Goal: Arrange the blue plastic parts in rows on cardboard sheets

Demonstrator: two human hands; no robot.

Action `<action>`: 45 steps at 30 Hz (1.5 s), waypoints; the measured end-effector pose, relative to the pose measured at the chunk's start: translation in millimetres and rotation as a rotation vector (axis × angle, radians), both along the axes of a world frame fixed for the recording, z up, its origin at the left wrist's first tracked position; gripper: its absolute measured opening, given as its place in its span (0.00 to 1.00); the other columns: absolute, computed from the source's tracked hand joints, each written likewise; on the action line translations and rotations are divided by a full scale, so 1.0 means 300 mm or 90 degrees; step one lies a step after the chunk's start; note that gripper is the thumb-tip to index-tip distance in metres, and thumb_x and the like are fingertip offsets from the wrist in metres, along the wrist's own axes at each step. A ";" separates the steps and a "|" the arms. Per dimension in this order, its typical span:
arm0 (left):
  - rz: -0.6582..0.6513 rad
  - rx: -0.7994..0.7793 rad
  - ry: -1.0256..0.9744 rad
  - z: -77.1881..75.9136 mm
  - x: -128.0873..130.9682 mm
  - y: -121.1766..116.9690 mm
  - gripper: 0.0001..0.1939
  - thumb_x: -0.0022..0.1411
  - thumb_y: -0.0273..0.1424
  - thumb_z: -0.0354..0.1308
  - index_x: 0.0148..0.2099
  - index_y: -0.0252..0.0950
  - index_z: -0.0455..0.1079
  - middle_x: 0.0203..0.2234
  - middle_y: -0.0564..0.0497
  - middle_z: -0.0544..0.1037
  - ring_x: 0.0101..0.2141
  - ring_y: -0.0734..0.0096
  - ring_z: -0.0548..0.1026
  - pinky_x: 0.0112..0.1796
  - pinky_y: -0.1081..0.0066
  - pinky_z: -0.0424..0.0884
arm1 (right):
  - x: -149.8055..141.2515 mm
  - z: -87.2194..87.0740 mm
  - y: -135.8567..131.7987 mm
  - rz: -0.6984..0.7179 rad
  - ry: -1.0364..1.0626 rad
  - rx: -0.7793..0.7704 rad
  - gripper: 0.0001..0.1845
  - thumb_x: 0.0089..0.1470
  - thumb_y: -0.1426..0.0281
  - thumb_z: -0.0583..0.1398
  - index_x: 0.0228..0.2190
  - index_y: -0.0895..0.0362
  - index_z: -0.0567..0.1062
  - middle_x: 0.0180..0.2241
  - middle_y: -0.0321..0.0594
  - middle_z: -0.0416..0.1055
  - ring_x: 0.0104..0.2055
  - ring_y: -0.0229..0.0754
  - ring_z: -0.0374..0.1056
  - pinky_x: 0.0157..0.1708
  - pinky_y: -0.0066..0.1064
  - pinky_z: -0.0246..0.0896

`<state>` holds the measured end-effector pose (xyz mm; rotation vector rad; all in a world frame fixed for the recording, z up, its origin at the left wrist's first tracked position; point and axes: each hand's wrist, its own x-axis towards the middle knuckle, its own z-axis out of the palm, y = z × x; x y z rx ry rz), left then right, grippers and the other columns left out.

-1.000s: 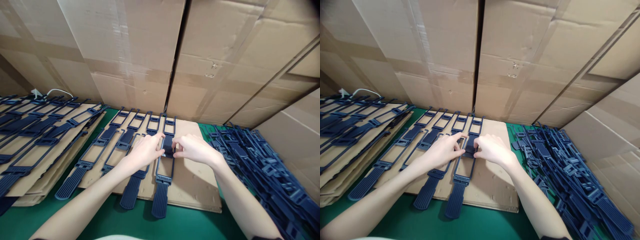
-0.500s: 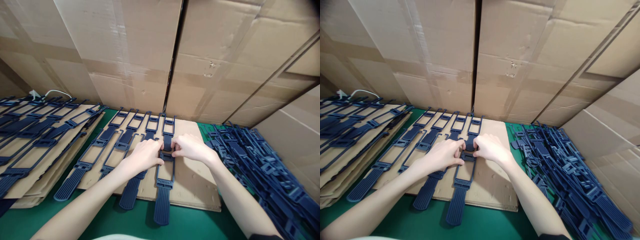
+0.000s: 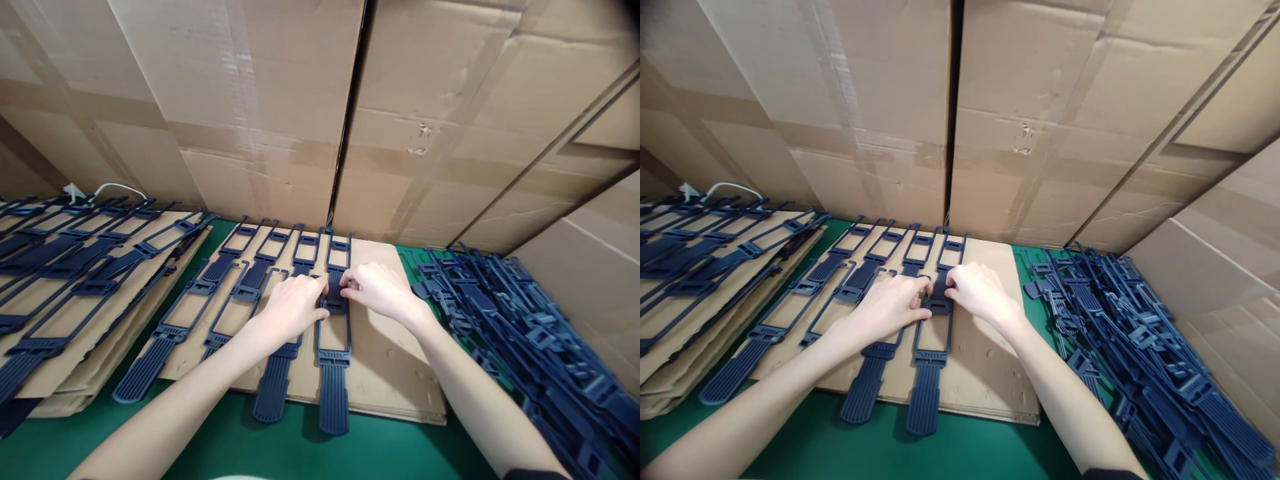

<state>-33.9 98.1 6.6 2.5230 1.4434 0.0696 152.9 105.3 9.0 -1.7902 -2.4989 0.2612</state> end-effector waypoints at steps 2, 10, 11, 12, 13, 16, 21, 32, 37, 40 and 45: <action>0.005 0.001 0.007 0.000 0.003 -0.001 0.15 0.54 0.37 0.61 0.43 0.39 0.67 0.31 0.50 0.75 0.35 0.60 0.74 0.32 0.68 0.65 | 0.001 0.003 0.000 0.005 0.016 0.012 0.09 0.52 0.66 0.58 0.33 0.51 0.78 0.27 0.37 0.74 0.31 0.42 0.69 0.28 0.29 0.53; -0.004 0.029 -0.001 0.008 -0.014 0.011 0.14 0.54 0.39 0.61 0.42 0.40 0.67 0.34 0.51 0.75 0.37 0.61 0.74 0.33 0.68 0.66 | -0.009 0.014 -0.011 0.043 0.004 -0.026 0.07 0.50 0.65 0.60 0.31 0.49 0.78 0.25 0.34 0.72 0.28 0.41 0.67 0.24 0.29 0.49; -0.009 0.037 0.005 0.013 -0.025 0.017 0.16 0.54 0.39 0.61 0.44 0.40 0.67 0.35 0.51 0.75 0.38 0.61 0.74 0.34 0.68 0.66 | -0.011 0.016 -0.015 0.039 -0.001 -0.023 0.06 0.50 0.65 0.60 0.31 0.49 0.78 0.25 0.35 0.72 0.28 0.41 0.67 0.24 0.29 0.49; -0.013 0.043 0.015 0.019 -0.038 0.023 0.18 0.54 0.40 0.61 0.46 0.41 0.67 0.37 0.50 0.74 0.39 0.60 0.73 0.35 0.67 0.67 | -0.013 0.019 -0.018 0.035 -0.001 -0.018 0.06 0.49 0.65 0.61 0.31 0.50 0.78 0.25 0.35 0.72 0.29 0.41 0.67 0.24 0.29 0.50; -0.017 0.046 0.029 0.026 -0.053 0.031 0.20 0.54 0.40 0.62 0.48 0.40 0.66 0.40 0.49 0.73 0.41 0.59 0.73 0.37 0.66 0.67 | -0.014 0.022 -0.021 0.033 0.004 -0.011 0.07 0.49 0.65 0.61 0.32 0.50 0.78 0.26 0.35 0.73 0.29 0.42 0.68 0.25 0.29 0.51; -0.031 0.013 0.070 0.044 -0.103 0.051 0.28 0.51 0.39 0.64 0.53 0.39 0.63 0.44 0.46 0.68 0.46 0.57 0.69 0.43 0.64 0.67 | -0.019 0.027 -0.030 0.049 0.051 0.010 0.09 0.51 0.65 0.61 0.35 0.51 0.77 0.27 0.34 0.73 0.30 0.40 0.68 0.28 0.30 0.53; -0.033 -0.079 0.086 0.053 -0.156 0.067 0.42 0.43 0.38 0.67 0.60 0.39 0.58 0.48 0.43 0.61 0.52 0.54 0.62 0.50 0.64 0.63 | -0.046 0.004 -0.035 0.191 0.079 0.056 0.14 0.53 0.65 0.61 0.42 0.54 0.76 0.36 0.41 0.71 0.40 0.43 0.66 0.37 0.31 0.58; 0.034 -0.061 0.154 0.036 -0.141 0.062 0.44 0.42 0.32 0.69 0.62 0.40 0.57 0.50 0.39 0.58 0.54 0.50 0.59 0.49 0.60 0.63 | -0.072 -0.026 -0.033 0.191 0.048 0.052 0.12 0.55 0.69 0.59 0.41 0.56 0.77 0.39 0.42 0.68 0.40 0.43 0.66 0.37 0.33 0.61; 0.034 -0.070 0.162 0.045 -0.147 0.064 0.43 0.44 0.33 0.68 0.62 0.41 0.56 0.50 0.40 0.59 0.53 0.53 0.62 0.49 0.62 0.64 | -0.068 -0.032 -0.027 0.191 0.055 0.034 0.12 0.55 0.68 0.59 0.41 0.58 0.77 0.38 0.43 0.68 0.41 0.44 0.66 0.40 0.34 0.61; 0.031 -0.067 0.168 0.049 -0.151 0.067 0.44 0.44 0.33 0.68 0.63 0.42 0.56 0.50 0.40 0.60 0.52 0.54 0.63 0.48 0.62 0.65 | -0.066 -0.034 -0.027 0.199 0.067 0.032 0.13 0.55 0.68 0.59 0.42 0.58 0.77 0.39 0.43 0.68 0.43 0.44 0.65 0.42 0.34 0.61; 0.039 -0.056 0.191 0.057 -0.148 0.066 0.43 0.45 0.34 0.68 0.62 0.42 0.56 0.49 0.40 0.61 0.50 0.53 0.65 0.47 0.61 0.66 | -0.068 -0.040 -0.022 0.214 0.083 0.043 0.12 0.56 0.71 0.57 0.41 0.59 0.77 0.38 0.44 0.67 0.42 0.42 0.64 0.43 0.33 0.60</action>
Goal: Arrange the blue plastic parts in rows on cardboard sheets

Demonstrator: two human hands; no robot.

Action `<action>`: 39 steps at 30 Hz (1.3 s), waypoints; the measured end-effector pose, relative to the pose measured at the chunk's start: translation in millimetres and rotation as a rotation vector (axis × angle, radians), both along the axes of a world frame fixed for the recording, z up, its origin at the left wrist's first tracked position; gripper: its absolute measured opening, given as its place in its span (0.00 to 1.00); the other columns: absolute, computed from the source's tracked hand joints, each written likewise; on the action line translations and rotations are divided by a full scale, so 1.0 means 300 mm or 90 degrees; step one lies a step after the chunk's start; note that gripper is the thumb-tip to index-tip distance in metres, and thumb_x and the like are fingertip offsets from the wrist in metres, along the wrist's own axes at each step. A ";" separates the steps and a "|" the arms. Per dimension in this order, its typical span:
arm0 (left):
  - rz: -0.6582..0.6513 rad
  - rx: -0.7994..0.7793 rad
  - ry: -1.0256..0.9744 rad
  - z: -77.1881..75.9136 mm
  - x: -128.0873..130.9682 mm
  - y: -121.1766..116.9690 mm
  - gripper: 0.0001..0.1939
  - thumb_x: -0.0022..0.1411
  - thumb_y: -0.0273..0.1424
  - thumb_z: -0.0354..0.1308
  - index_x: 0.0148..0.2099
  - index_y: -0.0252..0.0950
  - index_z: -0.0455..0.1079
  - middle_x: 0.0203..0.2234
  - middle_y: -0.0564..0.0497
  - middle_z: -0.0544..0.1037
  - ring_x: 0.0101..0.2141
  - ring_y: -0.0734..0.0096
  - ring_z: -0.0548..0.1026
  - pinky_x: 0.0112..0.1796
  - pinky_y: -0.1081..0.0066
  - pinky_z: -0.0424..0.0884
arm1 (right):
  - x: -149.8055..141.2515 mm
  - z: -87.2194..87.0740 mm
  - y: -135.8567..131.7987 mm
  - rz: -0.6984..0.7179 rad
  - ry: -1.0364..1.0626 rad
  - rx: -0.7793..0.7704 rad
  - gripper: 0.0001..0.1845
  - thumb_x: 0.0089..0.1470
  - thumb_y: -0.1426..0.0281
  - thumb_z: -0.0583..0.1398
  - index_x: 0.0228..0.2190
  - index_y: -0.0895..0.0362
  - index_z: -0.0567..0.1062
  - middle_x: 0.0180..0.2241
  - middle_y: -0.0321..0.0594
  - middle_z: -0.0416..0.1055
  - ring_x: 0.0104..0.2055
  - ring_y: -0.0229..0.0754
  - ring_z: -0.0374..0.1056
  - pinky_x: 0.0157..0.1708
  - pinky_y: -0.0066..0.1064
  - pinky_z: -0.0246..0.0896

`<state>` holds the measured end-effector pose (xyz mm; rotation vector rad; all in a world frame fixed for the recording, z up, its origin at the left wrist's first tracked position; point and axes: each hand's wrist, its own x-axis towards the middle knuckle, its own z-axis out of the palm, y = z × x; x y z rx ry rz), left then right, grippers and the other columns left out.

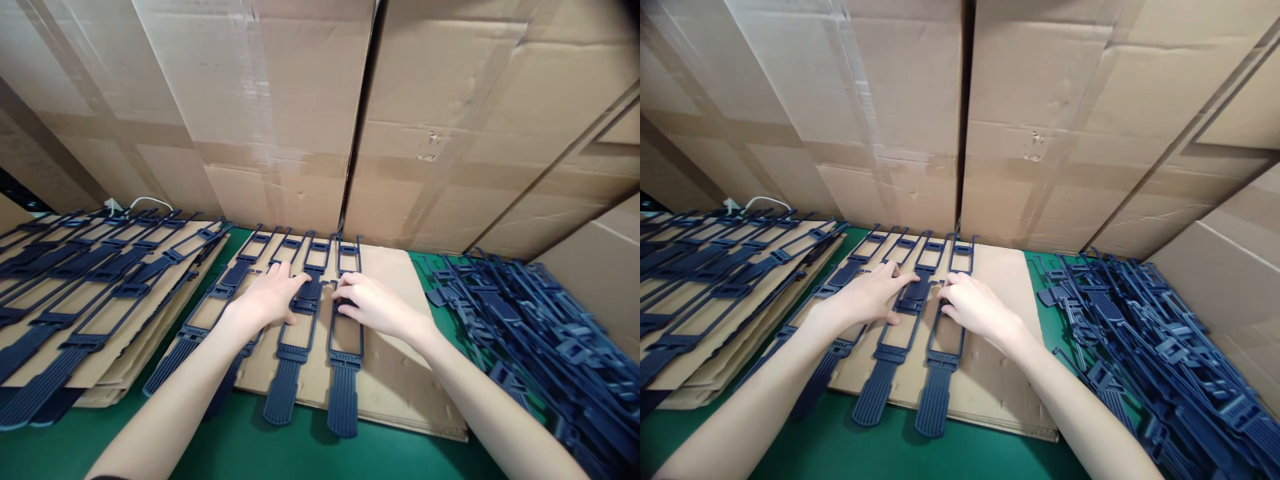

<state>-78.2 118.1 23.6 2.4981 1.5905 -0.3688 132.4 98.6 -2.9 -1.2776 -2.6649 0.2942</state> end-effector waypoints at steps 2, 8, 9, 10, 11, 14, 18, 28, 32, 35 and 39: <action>0.005 -0.001 0.006 0.003 0.003 -0.003 0.43 0.45 0.33 0.68 0.62 0.42 0.56 0.50 0.40 0.61 0.51 0.54 0.64 0.48 0.61 0.66 | -0.003 -0.004 0.003 0.003 -0.002 0.009 0.12 0.57 0.73 0.56 0.41 0.59 0.77 0.38 0.45 0.67 0.41 0.42 0.64 0.43 0.33 0.59; -0.003 -0.004 -0.009 0.004 0.001 -0.008 0.42 0.45 0.32 0.67 0.62 0.40 0.57 0.50 0.38 0.61 0.52 0.52 0.63 0.49 0.60 0.65 | 0.000 -0.009 0.010 0.005 0.024 0.003 0.12 0.56 0.72 0.57 0.41 0.60 0.76 0.37 0.45 0.68 0.40 0.41 0.64 0.43 0.32 0.59; -0.004 -0.001 -0.010 0.004 0.000 -0.009 0.43 0.45 0.32 0.67 0.62 0.40 0.57 0.51 0.38 0.60 0.53 0.51 0.62 0.49 0.60 0.64 | 0.002 -0.010 0.012 0.001 0.032 0.010 0.12 0.56 0.72 0.57 0.42 0.60 0.76 0.37 0.45 0.68 0.40 0.41 0.64 0.43 0.33 0.59; -0.008 0.001 -0.010 0.005 -0.001 -0.010 0.43 0.44 0.31 0.67 0.63 0.40 0.56 0.52 0.38 0.60 0.55 0.51 0.61 0.50 0.60 0.64 | 0.004 -0.012 0.014 -0.005 0.042 0.022 0.12 0.57 0.71 0.57 0.42 0.60 0.76 0.38 0.45 0.68 0.41 0.41 0.64 0.44 0.33 0.59; -0.015 0.001 -0.012 0.006 -0.002 -0.012 0.44 0.44 0.30 0.67 0.63 0.40 0.55 0.54 0.37 0.58 0.56 0.50 0.59 0.51 0.60 0.63 | 0.007 -0.015 0.017 -0.013 0.052 0.036 0.13 0.57 0.70 0.57 0.43 0.60 0.75 0.39 0.45 0.68 0.43 0.42 0.64 0.45 0.34 0.59; -0.058 -0.026 -0.022 0.010 -0.004 -0.016 0.49 0.43 0.29 0.67 0.65 0.44 0.49 0.62 0.37 0.49 0.62 0.50 0.50 0.55 0.59 0.58 | 0.020 -0.027 0.025 -0.047 0.058 0.063 0.19 0.57 0.63 0.57 0.46 0.62 0.73 0.47 0.49 0.66 0.50 0.47 0.62 0.51 0.39 0.57; -0.083 -0.099 -0.028 0.015 0.002 -0.020 0.54 0.43 0.30 0.68 0.68 0.42 0.43 0.66 0.39 0.35 0.65 0.56 0.37 0.60 0.62 0.47 | 0.040 -0.045 0.034 -0.099 -0.006 0.028 0.28 0.58 0.57 0.54 0.51 0.66 0.70 0.55 0.56 0.60 0.57 0.55 0.56 0.54 0.44 0.54; -0.092 -0.109 -0.030 0.006 0.012 -0.018 0.53 0.43 0.31 0.69 0.67 0.41 0.45 0.65 0.38 0.35 0.64 0.56 0.35 0.60 0.61 0.46 | 0.037 -0.050 0.036 -0.114 -0.044 -0.012 0.33 0.57 0.58 0.55 0.56 0.68 0.64 0.60 0.57 0.54 0.61 0.56 0.53 0.57 0.42 0.52; -0.093 -0.113 -0.019 -0.002 0.014 -0.014 0.54 0.43 0.31 0.69 0.68 0.41 0.43 0.65 0.38 0.34 0.64 0.56 0.35 0.60 0.62 0.46 | 0.041 -0.059 0.042 -0.114 -0.040 -0.022 0.35 0.57 0.57 0.55 0.58 0.69 0.62 0.61 0.56 0.53 0.62 0.55 0.51 0.58 0.42 0.50; -0.091 -0.124 -0.005 0.000 0.017 -0.013 0.54 0.44 0.31 0.68 0.68 0.41 0.41 0.65 0.39 0.33 0.65 0.58 0.34 0.60 0.63 0.45 | 0.042 -0.058 0.043 -0.114 -0.037 -0.028 0.35 0.57 0.57 0.55 0.58 0.69 0.61 0.61 0.56 0.52 0.62 0.56 0.51 0.59 0.42 0.50; -0.083 -0.129 -0.010 0.007 0.020 -0.014 0.53 0.45 0.29 0.68 0.68 0.41 0.42 0.66 0.39 0.33 0.64 0.57 0.34 0.60 0.64 0.44 | 0.035 -0.045 0.035 -0.122 -0.041 -0.032 0.34 0.57 0.58 0.55 0.58 0.67 0.62 0.61 0.55 0.52 0.62 0.55 0.51 0.58 0.44 0.51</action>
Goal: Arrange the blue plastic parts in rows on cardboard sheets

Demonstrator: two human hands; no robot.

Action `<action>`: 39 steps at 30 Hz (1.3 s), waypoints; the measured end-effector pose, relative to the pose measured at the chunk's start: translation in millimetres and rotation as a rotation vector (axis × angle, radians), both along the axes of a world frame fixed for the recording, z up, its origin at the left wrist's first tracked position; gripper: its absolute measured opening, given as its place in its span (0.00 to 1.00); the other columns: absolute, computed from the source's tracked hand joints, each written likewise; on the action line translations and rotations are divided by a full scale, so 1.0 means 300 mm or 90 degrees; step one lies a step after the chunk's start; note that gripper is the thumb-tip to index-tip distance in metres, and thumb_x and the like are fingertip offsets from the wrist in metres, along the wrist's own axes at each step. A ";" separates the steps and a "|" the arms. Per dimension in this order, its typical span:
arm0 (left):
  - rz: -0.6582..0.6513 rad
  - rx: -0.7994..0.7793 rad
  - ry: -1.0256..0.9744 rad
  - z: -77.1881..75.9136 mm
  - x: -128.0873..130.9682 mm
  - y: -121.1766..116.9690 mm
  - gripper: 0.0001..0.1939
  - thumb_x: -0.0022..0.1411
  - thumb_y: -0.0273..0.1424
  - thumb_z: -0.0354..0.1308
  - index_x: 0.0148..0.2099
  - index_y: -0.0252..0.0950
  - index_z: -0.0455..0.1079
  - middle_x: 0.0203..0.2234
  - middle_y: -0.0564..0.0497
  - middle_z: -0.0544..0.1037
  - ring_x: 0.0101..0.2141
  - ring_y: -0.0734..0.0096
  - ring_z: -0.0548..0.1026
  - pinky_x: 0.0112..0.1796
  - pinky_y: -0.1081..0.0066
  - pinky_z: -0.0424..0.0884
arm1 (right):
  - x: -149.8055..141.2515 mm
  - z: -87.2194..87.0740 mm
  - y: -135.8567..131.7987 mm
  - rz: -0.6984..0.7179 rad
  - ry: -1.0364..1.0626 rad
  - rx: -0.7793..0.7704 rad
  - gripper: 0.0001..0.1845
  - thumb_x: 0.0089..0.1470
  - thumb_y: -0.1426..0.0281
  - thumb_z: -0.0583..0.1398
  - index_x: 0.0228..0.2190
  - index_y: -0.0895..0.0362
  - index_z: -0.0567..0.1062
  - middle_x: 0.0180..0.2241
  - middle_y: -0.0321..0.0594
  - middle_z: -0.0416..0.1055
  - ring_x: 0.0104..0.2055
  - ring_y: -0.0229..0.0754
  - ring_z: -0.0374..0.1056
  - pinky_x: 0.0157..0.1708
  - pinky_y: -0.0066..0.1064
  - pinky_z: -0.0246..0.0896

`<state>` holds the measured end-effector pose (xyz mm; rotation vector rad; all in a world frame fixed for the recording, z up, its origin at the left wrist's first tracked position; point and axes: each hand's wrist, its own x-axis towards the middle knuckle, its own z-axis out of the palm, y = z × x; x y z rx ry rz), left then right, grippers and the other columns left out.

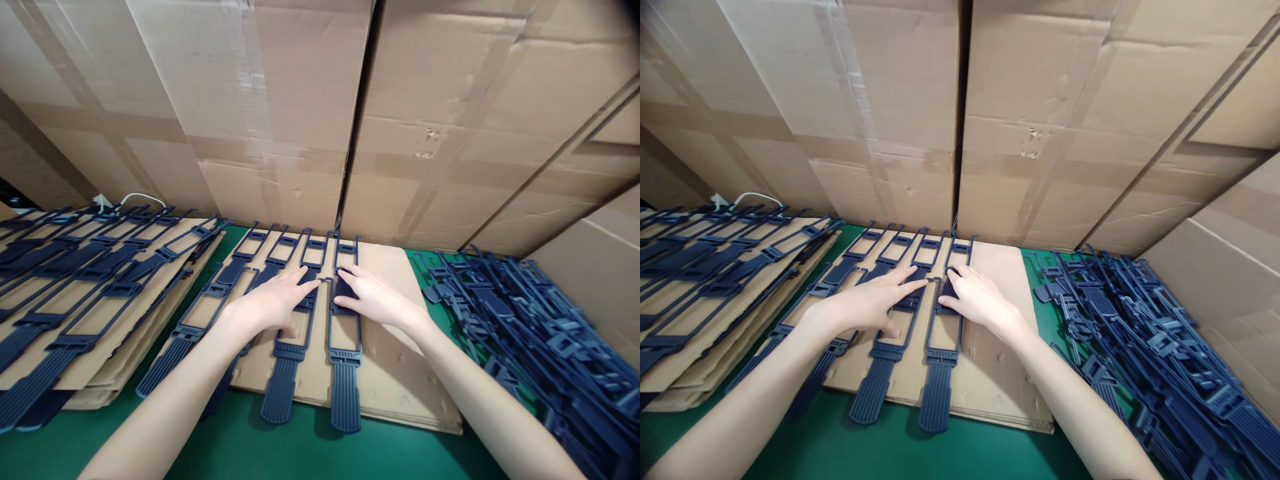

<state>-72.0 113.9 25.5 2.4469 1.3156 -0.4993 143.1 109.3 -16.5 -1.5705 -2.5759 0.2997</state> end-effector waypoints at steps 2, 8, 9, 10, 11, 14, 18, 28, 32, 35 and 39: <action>0.004 -0.001 -0.002 0.001 0.001 -0.001 0.52 0.46 0.28 0.67 0.68 0.40 0.42 0.65 0.39 0.34 0.64 0.56 0.35 0.60 0.63 0.45 | -0.007 0.004 -0.006 -0.006 -0.001 -0.003 0.33 0.57 0.58 0.54 0.58 0.66 0.62 0.61 0.55 0.52 0.62 0.55 0.52 0.58 0.44 0.51; 0.004 0.002 -0.014 -0.006 -0.001 0.001 0.51 0.47 0.29 0.66 0.68 0.41 0.42 0.65 0.40 0.34 0.64 0.55 0.36 0.60 0.62 0.45 | -0.001 0.023 0.001 0.006 0.018 -0.020 0.34 0.57 0.57 0.55 0.58 0.66 0.62 0.61 0.54 0.53 0.61 0.55 0.53 0.57 0.43 0.52; 0.002 0.004 -0.015 -0.006 -0.001 0.001 0.52 0.47 0.29 0.66 0.68 0.41 0.42 0.65 0.40 0.34 0.65 0.56 0.36 0.60 0.62 0.45 | 0.016 0.035 0.010 0.011 0.033 -0.023 0.34 0.57 0.57 0.55 0.58 0.65 0.63 0.60 0.53 0.55 0.60 0.54 0.55 0.57 0.42 0.52; -0.001 0.004 -0.013 -0.005 -0.001 0.001 0.52 0.47 0.29 0.66 0.68 0.41 0.41 0.65 0.40 0.34 0.65 0.56 0.36 0.60 0.62 0.45 | 0.041 0.051 0.020 0.011 0.047 -0.017 0.32 0.57 0.56 0.54 0.57 0.63 0.64 0.59 0.52 0.58 0.59 0.52 0.56 0.57 0.41 0.53; -0.002 0.004 -0.011 -0.003 -0.001 0.000 0.52 0.47 0.29 0.66 0.68 0.41 0.41 0.65 0.40 0.34 0.65 0.56 0.36 0.60 0.63 0.45 | 0.075 0.068 0.032 -0.003 0.057 -0.002 0.31 0.57 0.56 0.54 0.56 0.62 0.66 0.57 0.50 0.61 0.58 0.50 0.58 0.56 0.40 0.54; 0.003 -0.003 -0.003 0.006 0.000 -0.003 0.51 0.48 0.28 0.65 0.68 0.41 0.40 0.66 0.41 0.34 0.65 0.57 0.36 0.61 0.64 0.45 | 0.225 0.117 0.067 -0.149 0.040 0.076 0.29 0.57 0.55 0.53 0.52 0.62 0.69 0.54 0.49 0.65 0.55 0.50 0.62 0.56 0.39 0.54; 0.008 -0.004 -0.011 0.007 -0.003 -0.001 0.51 0.48 0.29 0.65 0.68 0.42 0.40 0.66 0.41 0.35 0.65 0.58 0.37 0.61 0.65 0.45 | 0.458 0.133 0.092 -0.457 -0.086 0.066 0.32 0.55 0.53 0.53 0.53 0.63 0.68 0.53 0.52 0.65 0.54 0.56 0.62 0.52 0.42 0.58; 0.006 0.003 -0.014 -0.004 -0.007 0.008 0.50 0.48 0.31 0.65 0.68 0.42 0.42 0.66 0.43 0.35 0.65 0.59 0.37 0.61 0.65 0.44 | 0.607 0.023 0.116 -0.702 -0.196 -0.126 0.27 0.50 0.52 0.58 0.45 0.57 0.75 0.53 0.56 0.63 0.52 0.60 0.64 0.43 0.45 0.63; 0.007 0.009 -0.009 -0.003 -0.003 0.004 0.49 0.48 0.31 0.65 0.68 0.41 0.43 0.66 0.42 0.36 0.65 0.59 0.38 0.61 0.65 0.44 | 0.594 0.009 0.127 -0.705 -0.181 -0.108 0.23 0.50 0.55 0.59 0.43 0.55 0.77 0.53 0.53 0.63 0.51 0.59 0.65 0.44 0.44 0.63; 0.015 0.006 -0.005 0.003 0.001 0.001 0.49 0.49 0.31 0.65 0.68 0.40 0.44 0.65 0.42 0.36 0.65 0.59 0.38 0.61 0.65 0.44 | 0.593 0.002 0.127 -0.702 -0.161 -0.084 0.20 0.50 0.59 0.60 0.43 0.55 0.76 0.53 0.51 0.64 0.51 0.58 0.65 0.43 0.42 0.63; 0.016 0.007 -0.011 0.002 0.002 0.002 0.48 0.50 0.31 0.65 0.68 0.40 0.43 0.66 0.42 0.36 0.65 0.58 0.38 0.61 0.65 0.44 | 0.589 0.009 0.129 -0.683 -0.136 -0.059 0.19 0.50 0.60 0.59 0.42 0.54 0.77 0.50 0.50 0.67 0.49 0.58 0.66 0.43 0.43 0.63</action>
